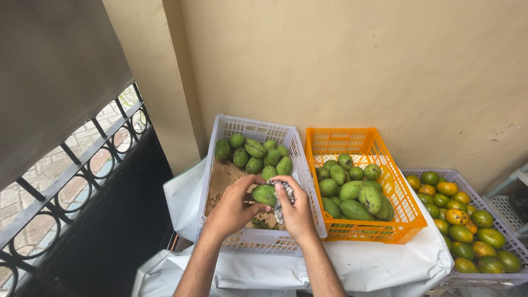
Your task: The person picks green mangoes from a white crate and wipes each one with a cloth. The person rotates the mangoes to clean different sides and places them back into the crate. The process is repeated for several mangoes.
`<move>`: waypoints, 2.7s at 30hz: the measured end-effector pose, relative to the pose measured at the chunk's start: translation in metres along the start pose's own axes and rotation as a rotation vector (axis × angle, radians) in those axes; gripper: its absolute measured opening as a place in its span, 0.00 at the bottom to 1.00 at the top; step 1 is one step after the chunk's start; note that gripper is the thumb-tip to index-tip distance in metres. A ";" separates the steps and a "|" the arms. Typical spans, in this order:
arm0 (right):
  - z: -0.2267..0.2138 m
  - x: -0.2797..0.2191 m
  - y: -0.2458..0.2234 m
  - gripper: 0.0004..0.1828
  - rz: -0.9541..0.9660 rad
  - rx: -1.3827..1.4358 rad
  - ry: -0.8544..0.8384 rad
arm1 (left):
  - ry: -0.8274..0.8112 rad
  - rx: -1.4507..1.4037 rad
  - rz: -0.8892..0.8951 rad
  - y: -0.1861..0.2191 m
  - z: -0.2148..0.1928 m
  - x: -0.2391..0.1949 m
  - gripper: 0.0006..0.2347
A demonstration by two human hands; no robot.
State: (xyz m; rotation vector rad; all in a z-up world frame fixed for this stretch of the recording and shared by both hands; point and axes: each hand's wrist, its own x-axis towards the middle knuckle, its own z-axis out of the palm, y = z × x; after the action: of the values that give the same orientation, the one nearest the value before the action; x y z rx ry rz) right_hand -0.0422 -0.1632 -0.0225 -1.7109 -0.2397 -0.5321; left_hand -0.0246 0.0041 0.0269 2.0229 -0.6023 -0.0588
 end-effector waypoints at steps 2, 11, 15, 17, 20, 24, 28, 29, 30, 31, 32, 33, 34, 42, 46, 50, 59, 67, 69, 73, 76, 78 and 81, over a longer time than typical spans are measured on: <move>-0.002 0.005 0.008 0.17 0.083 0.017 0.029 | -0.012 -0.014 0.005 0.008 -0.001 -0.003 0.21; 0.002 -0.001 -0.023 0.19 -0.001 -0.013 -0.091 | -0.035 -0.028 0.004 -0.011 0.004 0.000 0.23; -0.006 0.011 0.044 0.21 0.301 0.093 -0.028 | -0.038 -0.042 -0.017 0.006 0.001 -0.005 0.23; -0.005 0.010 0.062 0.21 0.321 0.183 0.006 | -0.023 -0.050 -0.005 0.004 0.001 -0.004 0.22; 0.000 0.008 0.058 0.22 0.300 0.277 0.045 | -0.022 -0.046 0.017 0.009 -0.001 -0.003 0.23; -0.004 0.003 -0.002 0.20 -0.004 0.212 -0.108 | -0.019 -0.031 0.025 0.010 -0.003 -0.004 0.19; -0.004 -0.001 -0.003 0.18 -0.130 0.183 -0.098 | -0.010 0.011 -0.067 0.007 0.001 -0.003 0.17; -0.004 -0.002 0.000 0.18 -0.105 0.179 -0.101 | -0.019 0.021 -0.090 0.009 0.002 -0.004 0.18; -0.004 -0.001 0.004 0.18 -0.084 0.176 -0.101 | -0.028 0.034 -0.110 0.011 0.001 -0.003 0.19; -0.004 0.000 0.006 0.18 -0.089 0.176 -0.101 | -0.025 0.036 -0.107 0.013 0.001 -0.004 0.19; -0.004 0.000 0.008 0.19 -0.058 0.185 -0.090 | -0.020 0.016 -0.116 0.015 0.001 -0.005 0.18; -0.004 0.000 0.011 0.20 -0.026 0.194 -0.079 | -0.014 -0.003 -0.125 0.017 0.001 -0.005 0.17; -0.005 0.001 0.012 0.20 -0.025 0.193 -0.074 | -0.019 -0.003 -0.124 0.016 0.001 -0.004 0.17; -0.002 0.007 0.031 0.19 0.117 0.235 -0.043 | 0.066 -0.070 0.109 0.000 0.001 -0.001 0.19; 0.002 0.007 0.049 0.22 0.207 0.335 -0.041 | 0.101 -0.074 0.100 0.001 0.001 -0.003 0.20; -0.002 0.007 0.055 0.22 0.220 0.319 -0.075 | 0.120 -0.055 0.096 0.001 0.001 -0.003 0.21; -0.006 -0.002 0.025 0.23 0.238 0.282 -0.170 | 0.139 -0.095 0.026 -0.003 0.002 -0.005 0.21; -0.004 0.004 0.041 0.19 0.219 0.227 -0.132 | 0.164 -0.098 -0.078 0.008 0.000 -0.007 0.18; -0.006 0.005 0.039 0.18 0.209 0.206 -0.121 | 0.172 -0.098 -0.082 0.012 -0.002 -0.008 0.18; -0.007 0.007 0.047 0.18 0.229 0.171 -0.145 | 0.158 -0.080 -0.098 0.009 0.001 -0.007 0.19; -0.009 0.008 0.049 0.27 0.281 0.250 -0.162 | 0.166 -0.040 -0.082 0.007 0.003 -0.005 0.20; -0.010 0.008 0.050 0.31 0.248 0.304 -0.144 | 0.144 0.182 -0.056 0.007 0.003 -0.005 0.18; -0.011 0.005 0.019 0.31 0.192 0.190 -0.114 | 0.122 0.197 -0.057 0.005 0.003 -0.007 0.18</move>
State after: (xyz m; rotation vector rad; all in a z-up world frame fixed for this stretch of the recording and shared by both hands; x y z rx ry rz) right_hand -0.0319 -0.1784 -0.0359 -1.5611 -0.1980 -0.2616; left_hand -0.0336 0.0030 0.0278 2.2165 -0.4892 0.0929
